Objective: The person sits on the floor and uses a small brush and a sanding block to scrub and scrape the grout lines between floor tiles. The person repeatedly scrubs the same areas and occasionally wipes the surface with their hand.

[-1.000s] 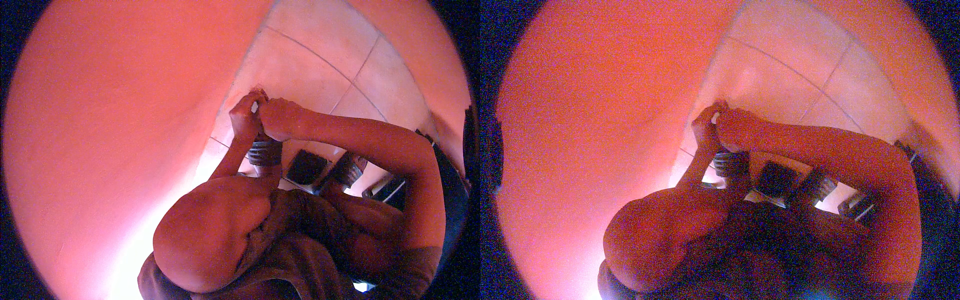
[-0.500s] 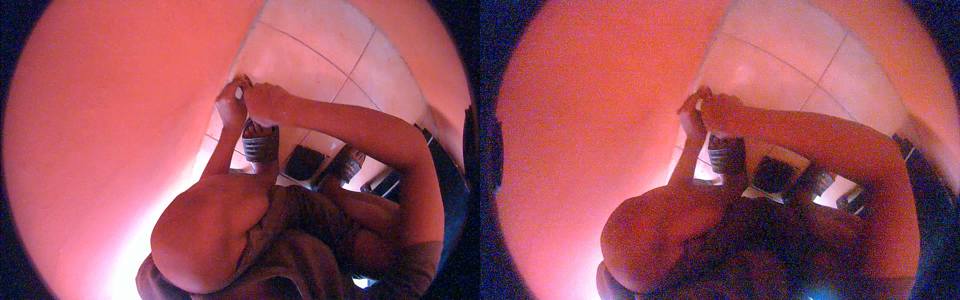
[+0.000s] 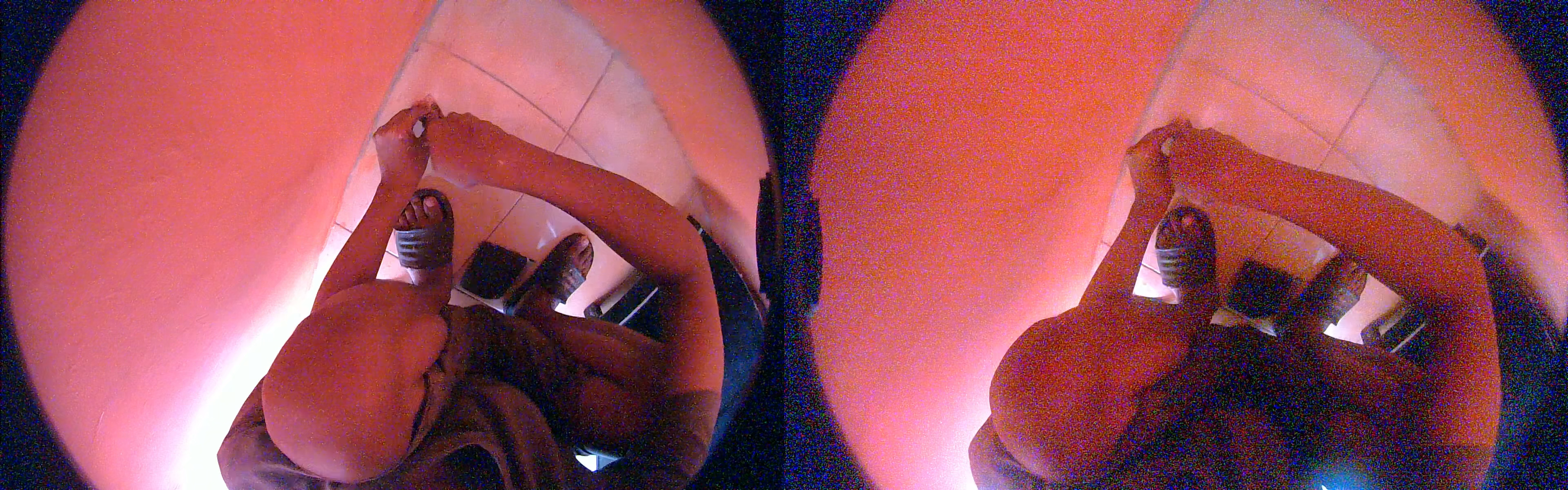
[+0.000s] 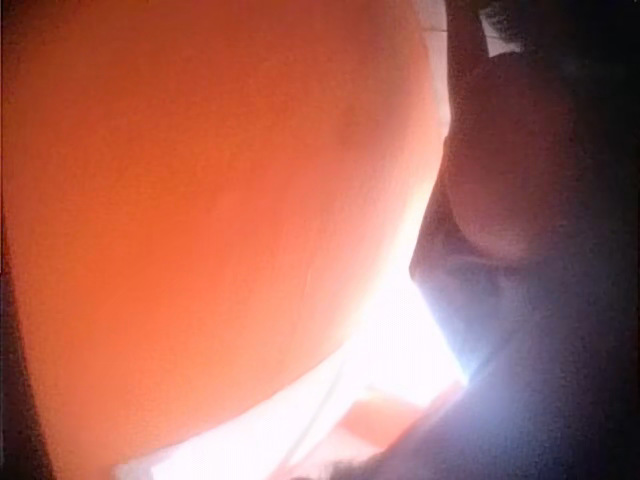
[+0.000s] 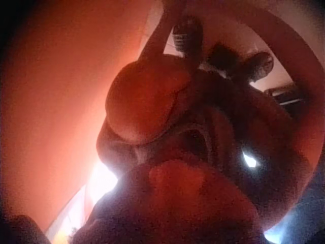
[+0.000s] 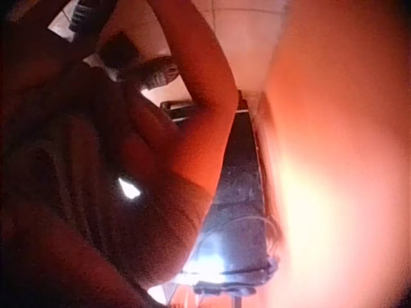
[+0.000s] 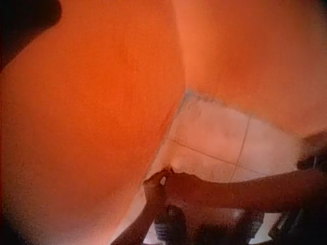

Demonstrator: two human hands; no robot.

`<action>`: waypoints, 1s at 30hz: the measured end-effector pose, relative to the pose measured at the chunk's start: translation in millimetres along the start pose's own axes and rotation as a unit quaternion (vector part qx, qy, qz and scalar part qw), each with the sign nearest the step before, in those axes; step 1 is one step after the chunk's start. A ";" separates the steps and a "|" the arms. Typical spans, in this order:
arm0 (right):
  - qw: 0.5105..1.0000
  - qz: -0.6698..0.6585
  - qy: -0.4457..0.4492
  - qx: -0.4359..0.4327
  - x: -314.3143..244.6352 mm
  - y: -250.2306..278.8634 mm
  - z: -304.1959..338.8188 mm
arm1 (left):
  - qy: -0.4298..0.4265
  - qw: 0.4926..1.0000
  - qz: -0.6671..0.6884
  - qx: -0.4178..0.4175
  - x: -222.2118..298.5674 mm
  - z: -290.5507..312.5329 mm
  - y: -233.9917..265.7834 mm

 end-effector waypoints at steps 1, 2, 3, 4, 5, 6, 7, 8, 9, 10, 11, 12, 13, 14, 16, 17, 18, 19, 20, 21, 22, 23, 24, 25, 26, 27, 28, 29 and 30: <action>1.000 -0.014 -0.003 -0.001 -2.7 2.1 0.0 | -0.001 1.000 -0.005 0.019 1.6 -5.0 2.5; 1.000 -0.026 -0.006 0.000 -3.8 5.2 0.2 | 0.036 0.999 0.025 0.004 4.3 -0.6 2.8; 0.999 -0.039 -0.023 0.024 -0.1 -9.7 12.4 | 0.014 1.000 0.021 0.001 11.5 8.4 5.7; 0.997 -0.052 -0.036 0.046 -3.1 -13.7 19.7 | -0.005 1.000 0.014 0.002 12.4 22.0 7.7; 0.998 -0.030 -0.039 0.036 -3.9 -19.9 25.1 | -0.023 1.000 0.007 0.003 11.5 30.8 6.4; 0.999 -0.011 -0.047 0.019 -7.7 -24.6 34.8 | -0.018 0.999 0.027 0.012 15.0 36.6 6.1; 0.998 -0.020 -0.058 0.032 -9.9 -28.1 36.0 | -0.014 0.999 0.032 0.004 12.9 36.4 6.2; 0.996 -0.032 -0.069 0.046 -11.0 -30.1 33.1 | -0.010 0.999 0.037 -0.004 7.3 30.4 5.5; 0.990 -0.069 -0.084 0.092 -8.8 -31.5 21.9 | -0.009 0.999 0.046 -0.010 7.9 18.9 4.0; 0.987 -0.069 -0.087 0.112 -5.4 -24.8 12.7 | -0.042 0.999 -0.014 -0.012 6.8 1.5 3.6; 0.985 -0.067 -0.092 0.130 -1.5 -17.7 3.6 | -0.034 0.999 0.033 0.014 8.8 -19.8 4.4; 0.989 -0.037 -0.081 0.119 2.2 -5.5 -8.9 | -0.061 0.998 0.023 0.011 13.2 -31.7 5.1; 0.991 -0.007 -0.072 0.108 4.1 3.5 -14.9 | -0.089 0.996 0.012 0.007 18.4 -39.3 4.8; 0.992 -0.021 -0.072 0.101 6.6 6.2 -7.1 | -0.077 0.997 0.019 0.000 22.2 -36.4 3.5; 0.993 -0.051 -0.070 0.079 7.9 -1.4 18.8 | -0.050 0.998 0.016 -0.015 24.6 -1.1 -2.3; 0.993 -0.054 -0.078 0.068 6.2 -4.4 28.6 | 0.052 0.992 0.111 -0.008 1.5 26.7 -15.1; 0.992 -0.047 -0.106 0.049 7.4 -13.7 40.7 | 0.020 0.995 0.097 0.012 6.2 35.0 -19.8; 0.990 -0.041 -0.133 0.029 10.5 -21.9 48.3 | -0.011 0.996 0.082 0.033 8.8 42.0 -22.4; 0.990 -0.037 -0.124 0.052 14.3 -23.3 45.9 | -0.025 0.998 0.047 0.016 3.4 43.3 -27.6; 0.990 -0.034 -0.114 0.071 19.5 -22.1 40.8 | -0.036 0.999 0.011 0.000 11.4 27.1 -22.7; 0.990 -0.031 -0.097 0.095 24.3 -19.0 31.1 | -0.051 0.998 -0.030 -0.012 13.0 9.7 -20.6; 0.993 0.014 -0.070 0.099 30.0 -18.9 20.3 | -0.057 0.997 -0.049 0.001 10.8 -8.8 -25.6; 0.992 0.055 -0.041 0.102 32.4 -17.5 5.7 | -0.055 0.998 -0.036 -0.017 7.6 -19.6 -27.8; 0.992 0.057 -0.039 0.102 35.2 -18.9 5.7 | -0.054 0.998 -0.024 -0.035 6.7 -26.0 -29.5; 0.992 0.060 -0.036 0.102 38.2 -20.3 4.3 | -0.052 0.998 -0.022 -0.033 10.4 -21.3 -28.1; 0.994 0.018 -0.059 0.096 31.3 -16.5 15.3 | -0.050 0.998 -0.025 -0.035 13.2 -7.0 -24.2; 0.995 0.004 -0.066 0.073 24.1 -13.4 24.0 | -0.046 0.998 -0.027 -0.034 15.8 5.6 -19.9; 0.996 -0.009 -0.072 0.051 16.9 -9.8 32.2 | -0.053 0.998 -0.003 -0.021 19.7 13.9 -16.8; 0.997 0.007 -0.072 0.008 13.5 -12.4 45.1 | -0.056 0.998 0.028 -0.014 26.2 27.7 -18.1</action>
Point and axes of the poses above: each hand's wrist, its own z-axis away from the middle knuckle, its own y-axis out of the back of the hand, x = y × z, the point moved 6 cm from there along -z, towards the middle knuckle, and after that the axes turned 15 degrees about x, right-handed, at the moved point
